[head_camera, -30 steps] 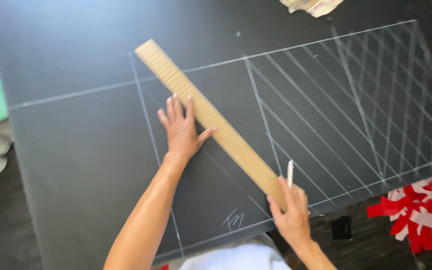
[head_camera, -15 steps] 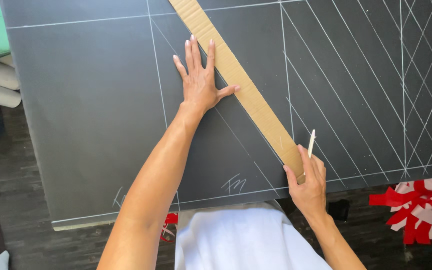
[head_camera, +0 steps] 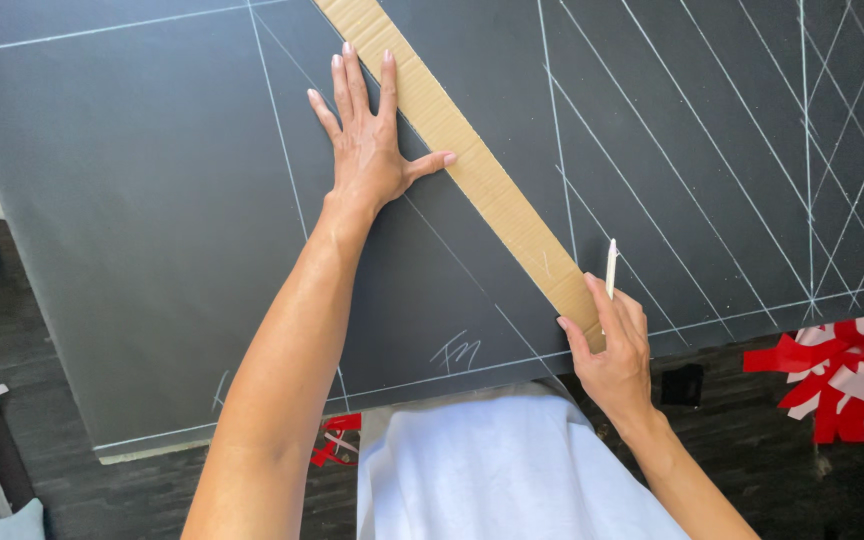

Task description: The person uses a long cardboard ruler and a white marker to draw straight lines on a large black surface. They repeatedly reposition the ruler and draw intersecting lines, creating a grid-like pattern across the surface.

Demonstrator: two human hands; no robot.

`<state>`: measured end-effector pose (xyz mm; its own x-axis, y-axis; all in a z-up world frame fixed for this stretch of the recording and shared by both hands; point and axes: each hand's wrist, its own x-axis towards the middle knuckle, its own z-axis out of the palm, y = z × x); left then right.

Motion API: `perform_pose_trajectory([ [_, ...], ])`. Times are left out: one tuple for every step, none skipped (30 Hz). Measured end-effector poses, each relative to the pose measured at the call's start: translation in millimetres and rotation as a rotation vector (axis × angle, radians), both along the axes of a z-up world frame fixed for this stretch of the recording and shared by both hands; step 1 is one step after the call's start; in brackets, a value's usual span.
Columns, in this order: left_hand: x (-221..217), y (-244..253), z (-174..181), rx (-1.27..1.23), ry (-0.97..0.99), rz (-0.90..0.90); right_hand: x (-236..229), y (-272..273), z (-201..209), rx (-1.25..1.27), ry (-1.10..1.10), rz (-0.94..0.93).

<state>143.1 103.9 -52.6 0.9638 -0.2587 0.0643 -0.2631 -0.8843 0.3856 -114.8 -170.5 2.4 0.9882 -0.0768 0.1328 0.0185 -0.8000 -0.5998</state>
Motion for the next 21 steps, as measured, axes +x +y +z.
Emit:
perform_pose_trajectory([
  [0.5,0.9,-0.3,-0.001,0.001,0.001,0.8,0.0,-0.7,0.007,0.003,0.002],
  [0.5,1.2,-0.6,-0.002,0.003,0.0,0.9,-0.1,-1.3,0.014,0.006,0.004],
  [-0.7,1.2,-0.8,0.0,0.009,0.0,-0.3,-0.1,-1.4,0.021,0.009,0.005],
  [-0.8,0.7,-0.7,0.001,0.012,0.001,-0.6,-0.4,-1.5,0.023,0.008,0.003],
  [-1.0,0.8,-0.2,0.003,0.015,0.001,-0.7,-0.6,-1.8,0.025,0.006,0.001],
  [-0.5,-0.3,0.2,-0.004,0.007,0.0,-0.5,-1.2,-2.1,0.026,0.004,-0.002],
  [-0.6,-1.5,0.7,-0.011,-0.002,0.0,-0.9,-1.9,-1.9,0.031,0.013,-0.008],
  [-0.4,-1.2,1.8,-0.015,-0.013,0.001,-0.7,-2.2,-2.1,0.038,0.021,-0.012],
  [-0.5,-2.3,2.6,-0.006,0.001,0.005,-0.8,-2.7,-1.8,0.045,0.029,-0.016],
  [-0.6,-2.0,3.9,0.007,0.013,0.011,-0.1,-2.0,-2.0,0.041,0.023,-0.017],
  [0.4,-1.6,5.1,0.02,0.025,0.017,0.9,-1.7,-2.1,0.037,0.018,-0.019],
  [-0.5,-1.9,5.2,0.012,0.02,0.017,-0.3,-1.7,-1.7,0.032,0.017,-0.021],
  [-1.4,-1.9,5.1,0.004,0.014,0.018,-0.7,-1.6,-1.8,0.033,0.019,-0.021],
  [-1.6,-2.4,4.8,-0.004,0.009,0.015,-1.6,-1.7,-1.8,0.033,0.021,-0.023],
  [-2.6,-2.3,4.6,0.004,0.013,0.015,-2.4,-1.7,-1.9,0.032,0.022,-0.026],
  [-0.9,-2.7,4.6,0.01,0.015,0.012,-1.3,-2.1,-2.7,0.034,0.017,-0.025],
  [1.0,-2.9,4.4,0.015,0.016,0.009,0.0,-2.6,-3.7,0.036,0.012,-0.024],
  [0.7,-3.1,3.8,0.016,0.017,0.01,-0.6,-3.3,-3.9,0.037,0.012,-0.024],
  [1.4,-3.1,3.1,0.017,0.018,0.01,-0.9,-4.0,-4.3,0.037,0.019,-0.028],
  [1.1,-2.5,2.4,0.019,0.019,0.013,-1.5,-4.3,-4.8,0.037,0.025,-0.031],
  [0.2,-2.0,1.7,0.019,0.021,0.012,-2.1,-4.5,-5.1,0.038,0.032,-0.033],
])
